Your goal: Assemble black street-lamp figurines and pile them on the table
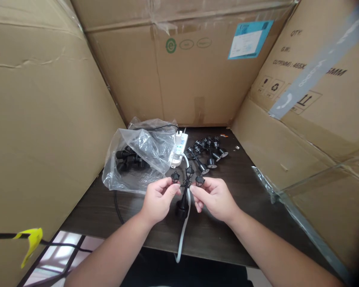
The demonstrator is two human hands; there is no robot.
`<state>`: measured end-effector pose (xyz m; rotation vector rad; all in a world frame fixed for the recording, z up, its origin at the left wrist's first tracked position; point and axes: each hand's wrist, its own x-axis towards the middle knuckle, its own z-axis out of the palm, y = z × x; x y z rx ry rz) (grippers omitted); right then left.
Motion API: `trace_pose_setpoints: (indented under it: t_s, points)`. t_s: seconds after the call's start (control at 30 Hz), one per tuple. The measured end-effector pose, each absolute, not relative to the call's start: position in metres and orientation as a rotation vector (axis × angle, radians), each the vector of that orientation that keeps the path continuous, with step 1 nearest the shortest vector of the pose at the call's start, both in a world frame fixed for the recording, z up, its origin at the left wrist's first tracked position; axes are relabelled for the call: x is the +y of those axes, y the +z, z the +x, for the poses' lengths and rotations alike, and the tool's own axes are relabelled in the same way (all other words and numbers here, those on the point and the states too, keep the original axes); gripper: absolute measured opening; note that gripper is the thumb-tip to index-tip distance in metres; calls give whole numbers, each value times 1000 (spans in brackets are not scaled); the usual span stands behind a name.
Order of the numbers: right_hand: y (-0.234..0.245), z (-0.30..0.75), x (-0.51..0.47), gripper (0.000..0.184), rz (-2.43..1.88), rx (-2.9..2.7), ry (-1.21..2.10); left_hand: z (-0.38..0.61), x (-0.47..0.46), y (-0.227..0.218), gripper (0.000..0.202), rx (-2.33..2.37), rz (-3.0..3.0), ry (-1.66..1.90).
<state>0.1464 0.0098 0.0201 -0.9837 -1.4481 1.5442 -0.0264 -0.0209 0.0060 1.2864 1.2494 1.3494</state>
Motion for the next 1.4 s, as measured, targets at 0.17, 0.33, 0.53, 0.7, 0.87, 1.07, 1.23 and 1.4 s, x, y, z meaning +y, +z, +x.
trace_pose_setpoints:
  t_s: [0.17,0.33,0.53,0.7,0.87,1.07,1.23,1.4]
  points:
    - [22,144,7,31,-1007,-1456,1560,-22,-19,-8,25,1172,1151,1382]
    - [20,142,6,32,-1026,-1446,1532,-16,-20,-20,23,1120,1057,1435]
    - [12,143,12,27,-954,-1517,1411,-11,-16,-12,21,1065,855,1525]
    - [2,142,10,57,-1023,-1860,1026,-16,-10,-2,25,925,536,1617]
    - [-4,141,13,30,-965,-2012,758,-18,-8,-3,24,861,530,1607]
    - [0,167,48,28,-1179,-1791,382,-20,-11,-5,36,1009,649,1611]
    - [-8,192,83,41,-1530,-1764,272,-29,-12,-3,23,1118,800,1697]
    - [-19,199,97,41,-1656,-1848,233,-61,-7,-5,21,1380,1193,1777]
